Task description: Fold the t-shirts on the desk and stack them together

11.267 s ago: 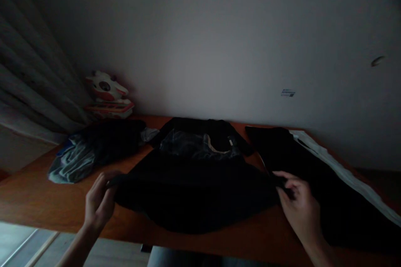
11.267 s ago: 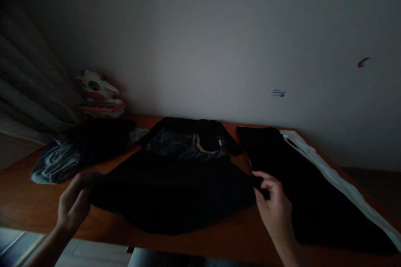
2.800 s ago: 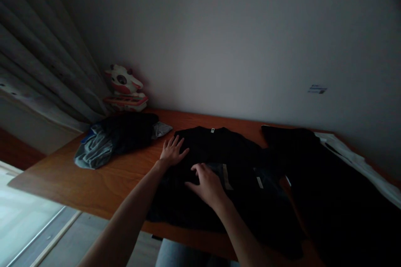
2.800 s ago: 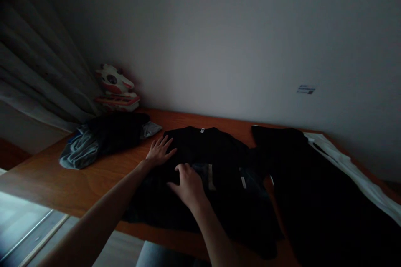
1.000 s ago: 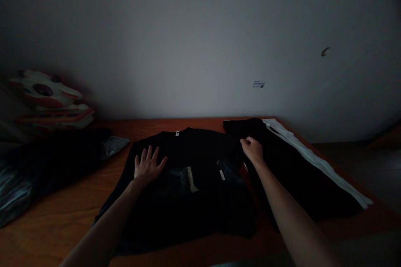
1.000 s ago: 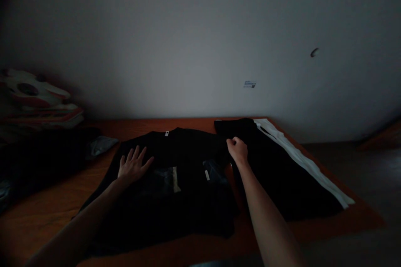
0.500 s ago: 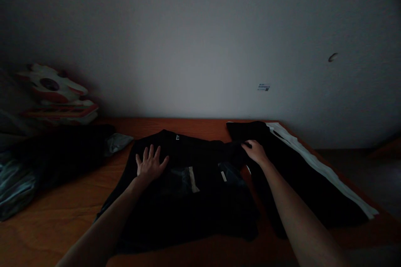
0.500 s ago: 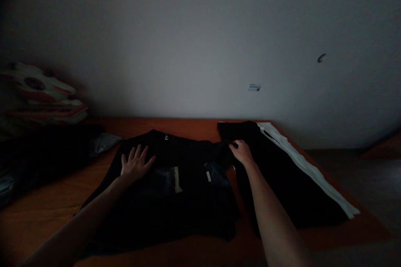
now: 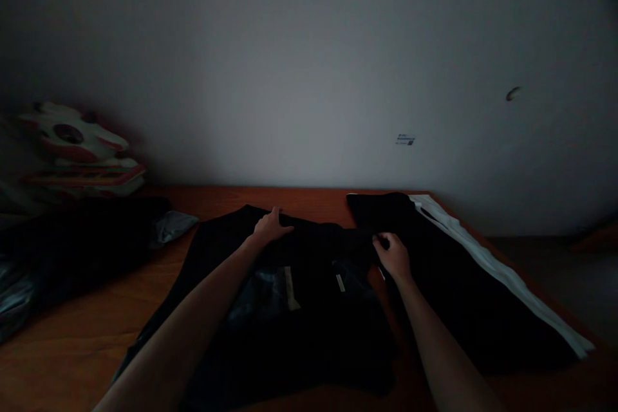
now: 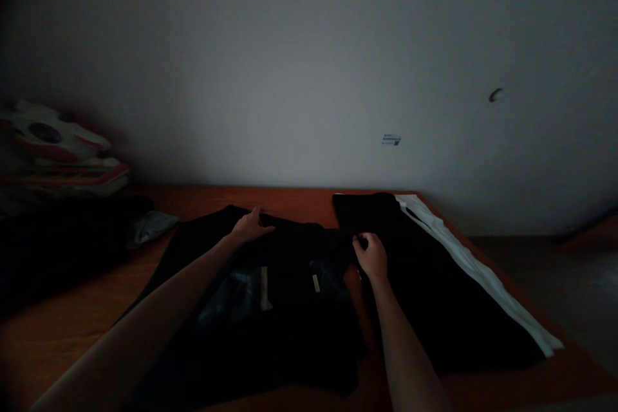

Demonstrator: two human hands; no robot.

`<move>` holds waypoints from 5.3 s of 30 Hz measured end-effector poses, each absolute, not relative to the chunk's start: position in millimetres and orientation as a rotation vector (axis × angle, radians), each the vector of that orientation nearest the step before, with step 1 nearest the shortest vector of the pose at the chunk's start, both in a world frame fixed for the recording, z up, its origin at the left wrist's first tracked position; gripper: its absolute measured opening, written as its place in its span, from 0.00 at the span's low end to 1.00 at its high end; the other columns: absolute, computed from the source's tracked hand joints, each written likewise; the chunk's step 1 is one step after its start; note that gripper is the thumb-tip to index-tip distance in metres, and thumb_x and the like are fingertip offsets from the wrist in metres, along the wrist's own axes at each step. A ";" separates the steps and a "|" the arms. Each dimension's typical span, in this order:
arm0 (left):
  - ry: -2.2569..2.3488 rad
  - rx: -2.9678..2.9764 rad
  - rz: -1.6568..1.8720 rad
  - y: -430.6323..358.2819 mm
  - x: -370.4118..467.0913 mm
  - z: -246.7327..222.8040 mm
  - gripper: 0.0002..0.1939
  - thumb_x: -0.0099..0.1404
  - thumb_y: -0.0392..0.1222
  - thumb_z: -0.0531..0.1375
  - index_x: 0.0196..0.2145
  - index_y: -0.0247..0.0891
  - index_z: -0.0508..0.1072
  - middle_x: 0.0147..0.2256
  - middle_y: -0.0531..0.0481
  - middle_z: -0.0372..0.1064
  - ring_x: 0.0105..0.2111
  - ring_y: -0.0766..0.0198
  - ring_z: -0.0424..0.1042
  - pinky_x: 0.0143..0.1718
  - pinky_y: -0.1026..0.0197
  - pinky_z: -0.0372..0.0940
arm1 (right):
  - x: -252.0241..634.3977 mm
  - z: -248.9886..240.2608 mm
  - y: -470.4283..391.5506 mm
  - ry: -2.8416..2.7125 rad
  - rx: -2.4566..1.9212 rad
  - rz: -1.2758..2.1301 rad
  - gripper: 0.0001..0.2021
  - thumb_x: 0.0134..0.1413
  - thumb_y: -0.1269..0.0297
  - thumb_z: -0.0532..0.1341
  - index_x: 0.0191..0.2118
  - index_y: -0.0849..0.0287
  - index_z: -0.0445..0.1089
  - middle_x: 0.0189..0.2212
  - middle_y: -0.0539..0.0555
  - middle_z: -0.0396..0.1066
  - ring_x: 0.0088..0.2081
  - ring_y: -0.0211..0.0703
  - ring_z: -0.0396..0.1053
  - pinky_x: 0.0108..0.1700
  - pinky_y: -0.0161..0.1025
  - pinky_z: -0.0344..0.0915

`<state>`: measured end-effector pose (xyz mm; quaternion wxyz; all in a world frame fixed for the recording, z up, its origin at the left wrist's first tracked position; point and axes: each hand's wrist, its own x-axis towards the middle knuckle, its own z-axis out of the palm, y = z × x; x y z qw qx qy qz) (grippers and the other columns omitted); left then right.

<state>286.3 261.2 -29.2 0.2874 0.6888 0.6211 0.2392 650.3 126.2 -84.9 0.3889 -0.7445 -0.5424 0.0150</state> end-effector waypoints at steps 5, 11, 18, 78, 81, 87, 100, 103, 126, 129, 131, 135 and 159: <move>1.487 1.748 0.825 288.9 308.4 -31.2 0.19 0.67 0.44 0.60 0.53 0.36 0.70 0.47 0.39 0.77 0.47 0.57 0.78 0.47 0.57 0.71 | 651.9 -87.4 126.0 -1.339 -1.879 0.049 0.21 0.58 0.43 0.54 0.37 0.56 0.72 0.40 0.61 0.77 0.44 0.54 0.74 0.50 0.49 0.68; 1.261 1.866 0.964 269.1 326.4 -36.5 0.17 0.69 0.40 0.54 0.53 0.40 0.72 0.54 0.41 0.73 0.56 0.56 0.72 0.59 0.51 0.66 | 649.6 -83.4 125.4 -1.300 -1.872 0.094 0.27 0.59 0.39 0.53 0.46 0.57 0.74 0.42 0.61 0.77 0.44 0.53 0.74 0.49 0.47 0.68; 1.031 2.381 0.582 215.4 353.6 -60.5 0.26 0.65 0.55 0.62 0.56 0.41 0.74 0.66 0.40 0.62 0.68 0.43 0.55 0.70 0.41 0.45 | 645.6 -71.3 124.7 -1.287 -1.913 0.151 0.24 0.56 0.40 0.54 0.33 0.55 0.77 0.36 0.60 0.75 0.40 0.52 0.73 0.46 0.45 0.66; 1.159 1.459 0.745 239.7 310.6 -31.9 0.23 0.53 0.30 0.63 0.48 0.37 0.72 0.37 0.49 0.77 0.36 0.64 0.75 0.38 0.64 0.65 | 524.3 -68.5 37.9 -1.640 -1.908 -0.102 0.23 0.48 0.81 0.59 0.49 0.52 0.73 0.46 0.58 0.71 0.48 0.54 0.71 0.51 0.52 0.67; 1.203 1.529 0.612 242.5 298.9 -30.0 0.25 0.51 0.29 0.63 0.48 0.36 0.73 0.32 0.51 0.76 0.29 0.64 0.73 0.31 0.64 0.63 | 525.3 -70.2 38.6 -1.648 -1.883 -0.085 0.21 0.47 0.82 0.59 0.45 0.52 0.74 0.44 0.57 0.71 0.46 0.52 0.71 0.51 0.51 0.68; 1.278 1.673 0.438 238.2 291.4 -26.0 0.26 0.53 0.43 0.68 0.49 0.37 0.72 0.33 0.50 0.76 0.35 0.58 0.76 0.34 0.61 0.67 | 522.3 -64.5 37.3 -1.694 -1.844 -0.127 0.25 0.47 0.77 0.66 0.52 0.51 0.73 0.47 0.58 0.70 0.48 0.55 0.70 0.50 0.54 0.69; 1.122 1.899 0.419 240.5 278.8 -18.6 0.19 0.44 0.43 0.72 0.36 0.43 0.78 0.34 0.49 0.79 0.38 0.52 0.78 0.42 0.57 0.69 | 514.7 -38.4 24.1 -1.909 -1.475 -0.114 0.11 0.63 0.64 0.58 0.37 0.54 0.79 0.42 0.56 0.75 0.45 0.47 0.72 0.49 0.46 0.68; 1.138 2.006 0.418 240.0 279.4 -20.5 0.16 0.43 0.40 0.72 0.32 0.44 0.78 0.31 0.50 0.77 0.35 0.52 0.77 0.42 0.57 0.68 | 513.6 -36.2 23.3 -1.981 -1.479 0.017 0.13 0.62 0.60 0.59 0.28 0.53 0.76 0.34 0.53 0.76 0.39 0.45 0.73 0.46 0.44 0.67; 1.273 2.477 0.359 201.5 374.3 -54.2 0.39 0.70 0.60 0.53 0.69 0.32 0.58 0.72 0.31 0.44 0.72 0.37 0.42 0.69 0.33 0.30 | 515.3 -44.3 32.7 -2.045 -1.567 0.196 0.14 0.49 0.53 0.73 0.36 0.53 0.73 0.36 0.51 0.75 0.39 0.46 0.74 0.42 0.41 0.68; 1.210 2.546 0.389 187.5 369.4 -46.3 0.33 0.70 0.52 0.54 0.66 0.32 0.63 0.71 0.32 0.48 0.72 0.37 0.44 0.70 0.36 0.33 | 515.1 -42.0 31.8 -2.057 -1.561 0.200 0.15 0.48 0.52 0.74 0.36 0.53 0.73 0.36 0.50 0.74 0.39 0.46 0.74 0.42 0.41 0.68; 1.070 2.601 0.409 174.3 357.0 -37.8 0.29 0.69 0.48 0.56 0.64 0.36 0.67 0.71 0.36 0.51 0.71 0.40 0.48 0.70 0.38 0.38 | 515.1 -42.3 31.1 -2.056 -1.555 0.188 0.16 0.47 0.52 0.74 0.36 0.53 0.73 0.36 0.50 0.74 0.40 0.46 0.74 0.42 0.41 0.68; 0.931 2.563 0.400 142.5 299.2 -10.0 0.25 0.66 0.47 0.59 0.60 0.39 0.71 0.69 0.38 0.56 0.67 0.44 0.58 0.68 0.44 0.51 | 516.8 -43.7 30.4 -2.087 -1.515 0.189 0.17 0.47 0.49 0.74 0.37 0.53 0.73 0.37 0.50 0.74 0.40 0.46 0.74 0.42 0.41 0.68; 1.340 2.314 0.333 -16.0 58.7 -7.3 0.38 0.52 0.36 0.65 0.61 0.56 0.71 0.60 0.47 0.71 0.59 0.45 0.70 0.62 0.44 0.63 | 494.9 -18.9 -13.6 -2.420 -1.400 0.464 0.30 0.67 0.47 0.57 0.70 0.47 0.57 0.68 0.57 0.61 0.69 0.55 0.57 0.69 0.64 0.52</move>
